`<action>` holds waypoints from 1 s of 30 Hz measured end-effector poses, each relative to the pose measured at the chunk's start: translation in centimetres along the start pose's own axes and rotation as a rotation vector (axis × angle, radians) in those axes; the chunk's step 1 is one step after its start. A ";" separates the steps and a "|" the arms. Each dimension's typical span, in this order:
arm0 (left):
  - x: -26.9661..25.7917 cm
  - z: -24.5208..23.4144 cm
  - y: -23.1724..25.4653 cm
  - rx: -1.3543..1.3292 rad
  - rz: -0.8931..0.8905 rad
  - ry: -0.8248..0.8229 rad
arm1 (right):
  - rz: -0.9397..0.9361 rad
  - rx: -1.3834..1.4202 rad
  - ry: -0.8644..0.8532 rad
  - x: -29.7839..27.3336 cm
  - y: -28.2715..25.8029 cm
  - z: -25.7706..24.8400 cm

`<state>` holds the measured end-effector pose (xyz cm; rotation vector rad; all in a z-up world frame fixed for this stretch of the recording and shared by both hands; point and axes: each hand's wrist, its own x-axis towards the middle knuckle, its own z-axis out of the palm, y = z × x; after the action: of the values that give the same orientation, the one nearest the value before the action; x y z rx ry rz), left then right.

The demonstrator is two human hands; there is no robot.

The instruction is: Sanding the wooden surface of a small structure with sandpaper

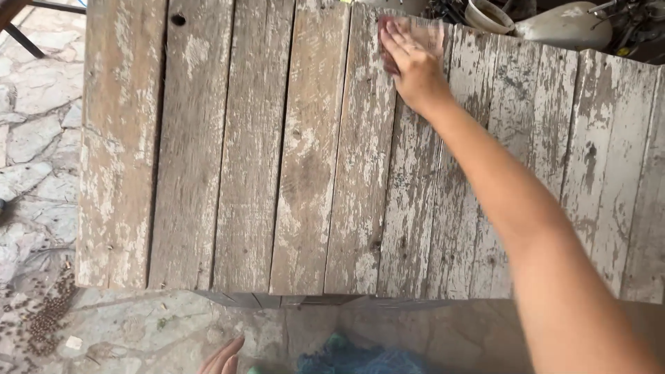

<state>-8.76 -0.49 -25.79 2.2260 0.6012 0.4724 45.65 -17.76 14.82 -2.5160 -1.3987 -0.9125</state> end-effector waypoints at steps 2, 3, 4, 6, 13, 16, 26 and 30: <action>0.3 0.0 -0.9 -0.033 -0.058 -0.039 | -0.003 0.003 0.052 -1.4 -2.2 -0.5; 0.6 0.1 -1.2 -0.071 -0.121 -0.073 | -0.014 0.007 0.101 -1.8 -3.3 -0.7; 1.1 0.4 -2.7 -0.073 -0.119 -0.068 | -0.017 0.005 0.106 -2.8 -3.7 -0.6; 1.7 1.5 -5.4 -0.101 -0.127 -0.254 | -0.091 0.014 -0.033 -5.5 -4.3 -0.7; 1.6 0.2 -4.0 -0.051 0.064 -0.135 | -0.034 0.022 0.147 -5.0 -2.5 0.6; 2.8 -0.7 -3.5 -0.024 0.055 -0.130 | -0.200 0.031 -0.024 -7.8 -2.2 1.1; 2.1 -3.0 -1.9 0.003 -0.122 -0.304 | -0.163 0.081 -0.046 -4.7 -3.1 -1.9; 2.3 -4.6 6.3 0.109 -0.099 -0.350 | 0.070 0.050 -0.038 -1.1 -1.2 0.2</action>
<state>-7.45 -0.30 -17.77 2.2963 0.5569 -0.0038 44.32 -17.82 13.87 -2.5405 -1.3183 -0.8112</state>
